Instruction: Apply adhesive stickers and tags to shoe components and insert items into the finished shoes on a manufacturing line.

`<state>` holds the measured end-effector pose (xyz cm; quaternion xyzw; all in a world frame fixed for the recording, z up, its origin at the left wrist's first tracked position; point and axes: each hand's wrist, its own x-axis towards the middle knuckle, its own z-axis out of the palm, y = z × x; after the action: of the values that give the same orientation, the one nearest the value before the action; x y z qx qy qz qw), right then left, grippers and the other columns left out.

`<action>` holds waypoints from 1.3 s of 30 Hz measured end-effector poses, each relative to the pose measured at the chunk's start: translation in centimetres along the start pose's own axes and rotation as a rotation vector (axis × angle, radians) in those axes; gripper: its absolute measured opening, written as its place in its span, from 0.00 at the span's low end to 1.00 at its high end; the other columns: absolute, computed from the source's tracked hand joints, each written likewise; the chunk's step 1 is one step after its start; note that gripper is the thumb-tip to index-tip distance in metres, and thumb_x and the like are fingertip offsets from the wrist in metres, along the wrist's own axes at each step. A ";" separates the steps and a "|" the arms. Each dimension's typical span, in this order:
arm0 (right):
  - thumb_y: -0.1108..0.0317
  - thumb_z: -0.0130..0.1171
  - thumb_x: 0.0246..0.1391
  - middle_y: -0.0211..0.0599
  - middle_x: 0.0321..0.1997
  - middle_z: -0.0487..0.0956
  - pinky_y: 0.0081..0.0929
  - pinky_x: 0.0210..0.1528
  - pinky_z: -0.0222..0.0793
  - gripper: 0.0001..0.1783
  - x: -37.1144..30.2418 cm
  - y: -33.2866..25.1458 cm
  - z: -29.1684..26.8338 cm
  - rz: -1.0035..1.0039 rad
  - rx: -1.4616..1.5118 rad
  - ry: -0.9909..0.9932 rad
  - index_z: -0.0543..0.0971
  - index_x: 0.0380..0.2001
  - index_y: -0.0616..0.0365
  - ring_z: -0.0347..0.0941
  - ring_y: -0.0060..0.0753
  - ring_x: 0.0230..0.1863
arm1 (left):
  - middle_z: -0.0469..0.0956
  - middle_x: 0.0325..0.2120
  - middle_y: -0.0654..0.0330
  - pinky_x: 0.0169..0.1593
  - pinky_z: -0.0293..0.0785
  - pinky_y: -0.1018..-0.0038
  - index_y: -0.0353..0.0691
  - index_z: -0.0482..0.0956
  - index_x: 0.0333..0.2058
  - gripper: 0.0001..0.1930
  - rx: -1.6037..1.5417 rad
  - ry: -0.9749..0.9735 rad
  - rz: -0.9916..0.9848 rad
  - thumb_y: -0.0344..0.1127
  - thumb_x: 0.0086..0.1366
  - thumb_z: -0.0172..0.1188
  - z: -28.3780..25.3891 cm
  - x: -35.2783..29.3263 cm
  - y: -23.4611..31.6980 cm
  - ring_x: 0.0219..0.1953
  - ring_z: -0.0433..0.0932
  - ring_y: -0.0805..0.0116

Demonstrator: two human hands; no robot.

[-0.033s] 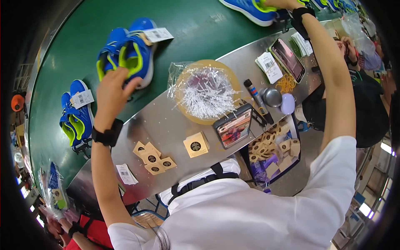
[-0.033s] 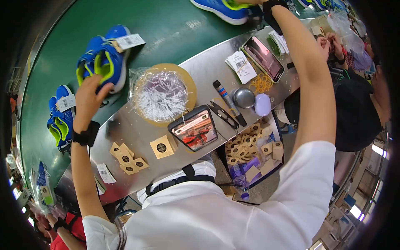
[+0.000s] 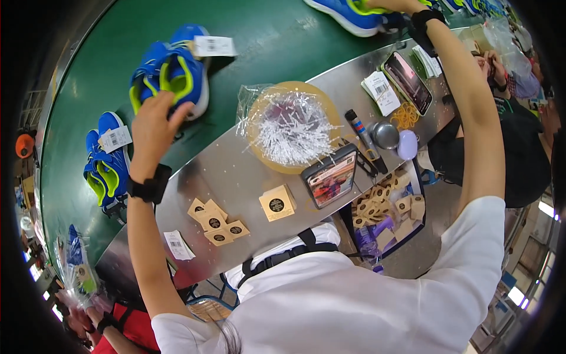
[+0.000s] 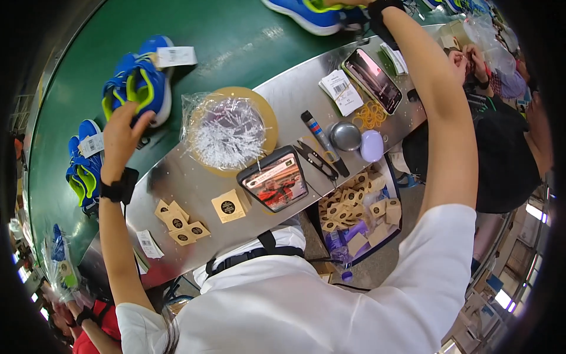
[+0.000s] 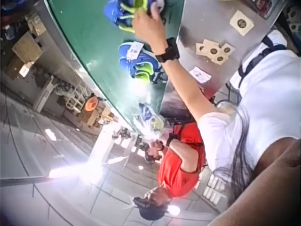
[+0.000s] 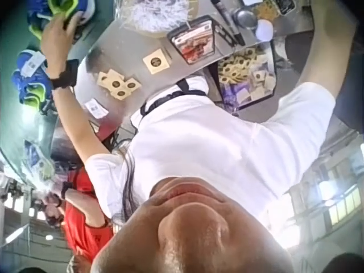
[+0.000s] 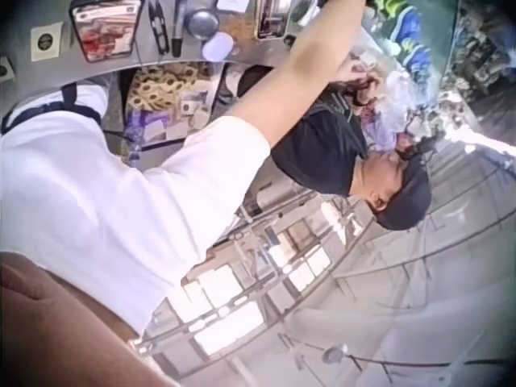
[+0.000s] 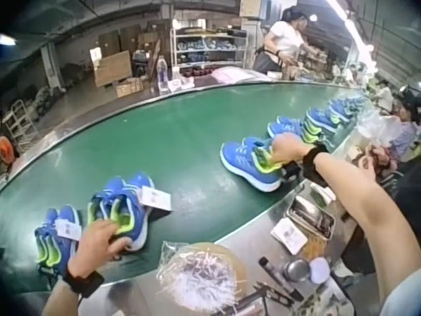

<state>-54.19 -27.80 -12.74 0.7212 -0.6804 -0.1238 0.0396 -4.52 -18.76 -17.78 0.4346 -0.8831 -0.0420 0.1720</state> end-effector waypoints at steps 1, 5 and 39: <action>0.55 0.59 0.38 0.41 0.15 0.78 0.32 0.24 0.72 0.17 -0.6 -1.7 -0.2 0.032 0.293 -0.116 0.81 0.15 0.59 0.76 0.39 0.18 | 0.77 0.29 0.53 0.35 0.70 0.62 0.35 0.76 0.32 0.19 0.034 -0.084 -0.155 0.48 0.58 0.61 -0.2 0.4 -0.4 0.34 0.75 0.52; 0.59 0.62 0.33 0.50 0.24 0.80 0.39 0.31 0.73 0.16 1.0 -11.7 -2.0 0.046 0.391 -0.082 0.82 0.21 0.62 0.79 0.48 0.29 | 0.79 0.36 0.51 0.38 0.72 0.63 0.36 0.76 0.37 0.23 0.223 -0.020 -0.399 0.55 0.61 0.55 0.0 -0.8 -6.1 0.38 0.76 0.48; 0.64 0.55 0.44 0.51 0.27 0.79 0.44 0.36 0.71 0.10 3.5 -22.0 -1.1 -0.306 0.622 0.288 0.82 0.25 0.57 0.76 0.55 0.33 | 0.79 0.23 0.62 0.31 0.75 0.77 0.31 0.83 0.32 0.09 -0.461 -0.721 -0.141 0.28 0.52 0.61 2.4 20.5 -2.2 0.26 0.76 0.74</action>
<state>-32.38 -29.83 -17.11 0.8022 -0.5573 0.1869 -0.1050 -15.20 -36.33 -15.06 0.4014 -0.8224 -0.3990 -0.0579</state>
